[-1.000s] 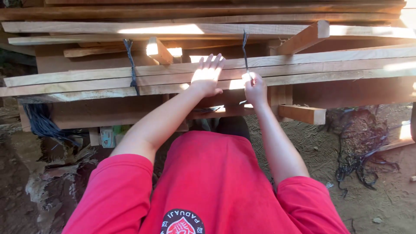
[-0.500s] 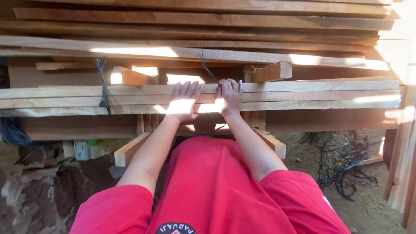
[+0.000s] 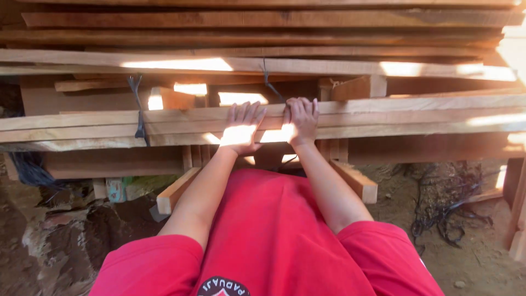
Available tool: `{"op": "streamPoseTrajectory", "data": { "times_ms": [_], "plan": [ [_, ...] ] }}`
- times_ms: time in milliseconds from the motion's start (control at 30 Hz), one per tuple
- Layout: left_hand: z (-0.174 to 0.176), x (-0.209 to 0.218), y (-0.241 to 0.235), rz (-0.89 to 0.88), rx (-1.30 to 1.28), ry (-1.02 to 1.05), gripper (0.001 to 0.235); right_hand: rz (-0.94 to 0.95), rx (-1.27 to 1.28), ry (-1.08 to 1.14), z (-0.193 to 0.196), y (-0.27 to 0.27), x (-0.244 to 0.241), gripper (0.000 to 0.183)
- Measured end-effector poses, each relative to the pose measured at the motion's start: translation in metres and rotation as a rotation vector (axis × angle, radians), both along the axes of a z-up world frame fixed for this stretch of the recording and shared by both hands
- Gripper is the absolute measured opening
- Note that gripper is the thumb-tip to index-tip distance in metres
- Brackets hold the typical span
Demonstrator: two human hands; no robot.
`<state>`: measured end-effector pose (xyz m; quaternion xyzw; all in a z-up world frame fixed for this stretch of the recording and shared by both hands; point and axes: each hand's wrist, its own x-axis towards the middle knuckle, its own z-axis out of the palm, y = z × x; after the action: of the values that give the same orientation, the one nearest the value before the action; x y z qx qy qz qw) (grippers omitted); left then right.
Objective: The person ties a stack of wooden planks together using a black strap. They wrap the strap around the wood, pull it tight, and secure it with a knot. The person then adjusts the planks to ensure they are aligned.
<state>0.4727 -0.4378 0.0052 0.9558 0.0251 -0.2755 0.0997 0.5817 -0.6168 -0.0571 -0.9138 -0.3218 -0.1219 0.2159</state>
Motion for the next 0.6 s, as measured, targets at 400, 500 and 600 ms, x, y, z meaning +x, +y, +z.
{"op": "streamPoseTrajectory", "data": {
  "times_ms": [400, 500, 600],
  "plan": [
    [-0.005, -0.005, -0.002, -0.017, 0.056, -0.096, 0.116, -0.045, 0.042, -0.008, -0.001, 0.004, -0.004, 0.006],
    [-0.002, -0.006, -0.002, -0.013, 0.059, -0.105, 0.117, -0.024, 0.118, 0.030, 0.014, 0.005, -0.007, 0.004],
    [-0.010, -0.007, -0.003, -0.011, 0.070, -0.108, 0.118, 0.011, 0.312, 0.135, 0.028, -0.005, -0.007, 0.007]
  ]
}}
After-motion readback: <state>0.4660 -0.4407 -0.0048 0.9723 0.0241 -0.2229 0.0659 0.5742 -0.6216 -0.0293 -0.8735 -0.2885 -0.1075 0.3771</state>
